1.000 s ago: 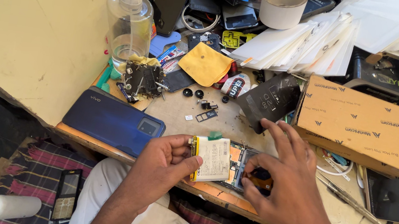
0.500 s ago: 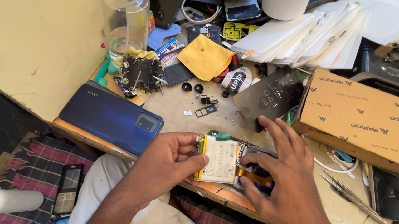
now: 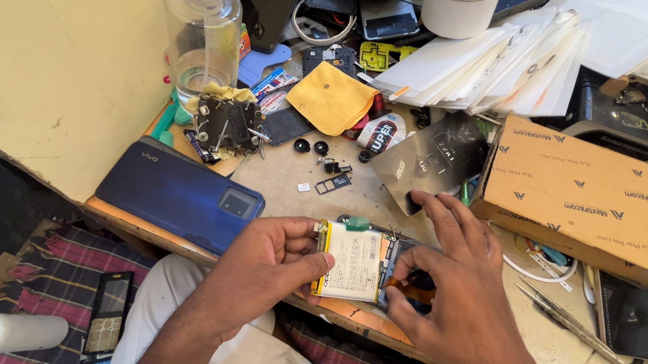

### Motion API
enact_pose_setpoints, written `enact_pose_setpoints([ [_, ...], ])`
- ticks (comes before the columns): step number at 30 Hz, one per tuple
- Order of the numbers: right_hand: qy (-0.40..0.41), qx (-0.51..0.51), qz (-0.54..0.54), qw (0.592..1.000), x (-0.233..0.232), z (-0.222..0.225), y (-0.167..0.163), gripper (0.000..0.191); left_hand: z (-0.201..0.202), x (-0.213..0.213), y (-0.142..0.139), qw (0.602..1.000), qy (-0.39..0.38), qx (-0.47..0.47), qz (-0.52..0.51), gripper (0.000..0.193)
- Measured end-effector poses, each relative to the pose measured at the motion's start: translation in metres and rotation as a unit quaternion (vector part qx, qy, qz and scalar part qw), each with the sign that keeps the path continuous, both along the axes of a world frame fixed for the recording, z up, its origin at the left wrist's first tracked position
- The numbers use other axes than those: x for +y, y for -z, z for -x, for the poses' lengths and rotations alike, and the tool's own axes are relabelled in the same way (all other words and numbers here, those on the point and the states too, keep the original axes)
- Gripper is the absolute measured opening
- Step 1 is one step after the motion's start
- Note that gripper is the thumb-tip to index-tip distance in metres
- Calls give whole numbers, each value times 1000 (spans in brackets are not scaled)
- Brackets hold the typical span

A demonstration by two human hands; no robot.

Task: The person repairs a disassembled smartphone on a cluttered workbench, peeling the old battery out of the phone body and pressing a new battery into place. They hold the phone up, work the battery connector and adhesive with their fingers and a thin pry tool, and reposition the battery inside the frame.

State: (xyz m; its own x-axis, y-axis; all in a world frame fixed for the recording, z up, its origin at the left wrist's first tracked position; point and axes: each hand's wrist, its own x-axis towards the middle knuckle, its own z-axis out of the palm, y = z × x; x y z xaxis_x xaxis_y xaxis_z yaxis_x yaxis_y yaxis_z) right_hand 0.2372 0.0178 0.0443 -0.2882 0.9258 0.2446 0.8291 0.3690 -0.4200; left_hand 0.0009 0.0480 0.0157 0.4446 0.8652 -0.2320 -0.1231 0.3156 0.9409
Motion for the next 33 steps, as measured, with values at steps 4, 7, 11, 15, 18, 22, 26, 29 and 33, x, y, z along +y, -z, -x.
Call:
enact_pose_setpoints([
  [4, -37, 42, 4, 998, 0, -5, -5, 19, -1, 2, 0, 1000, 10, -4, 2, 35],
  [7, -51, 42, 4, 998, 2, -9, -7, 18, -2, 3, 0, 1000, 12, -3, -2, 34],
  [11, -88, 90, 8, 992, 5, -16, -6, 16, -5, 4, 0, 1000, 12, 7, -2, 34],
  [15, -125, 181, 44, 974, 4, -30, -7, 15, -9, 5, -1, 999, 25, -1, -21, 34],
  [18, -165, 219, 53, 960, 4, -44, -8, 16, -14, 8, -1, 998, 33, 20, -40, 30],
  [22, -136, 235, 104, 957, 2, -57, -8, 10, -23, 10, 1, 997, 66, 18, -37, 27],
  [26, -165, 250, 109, 948, 2, -63, -4, 8, -28, 11, 1, 996, 84, 19, -19, 26],
  [29, -166, 287, 133, 934, 1, -64, 1, 8, -30, 10, -3, 995, 94, 39, -9, 24],
  [33, -170, 319, 143, 921, 2, -65, 6, 6, -21, 6, -12, 997, 67, 28, 22, 24],
])
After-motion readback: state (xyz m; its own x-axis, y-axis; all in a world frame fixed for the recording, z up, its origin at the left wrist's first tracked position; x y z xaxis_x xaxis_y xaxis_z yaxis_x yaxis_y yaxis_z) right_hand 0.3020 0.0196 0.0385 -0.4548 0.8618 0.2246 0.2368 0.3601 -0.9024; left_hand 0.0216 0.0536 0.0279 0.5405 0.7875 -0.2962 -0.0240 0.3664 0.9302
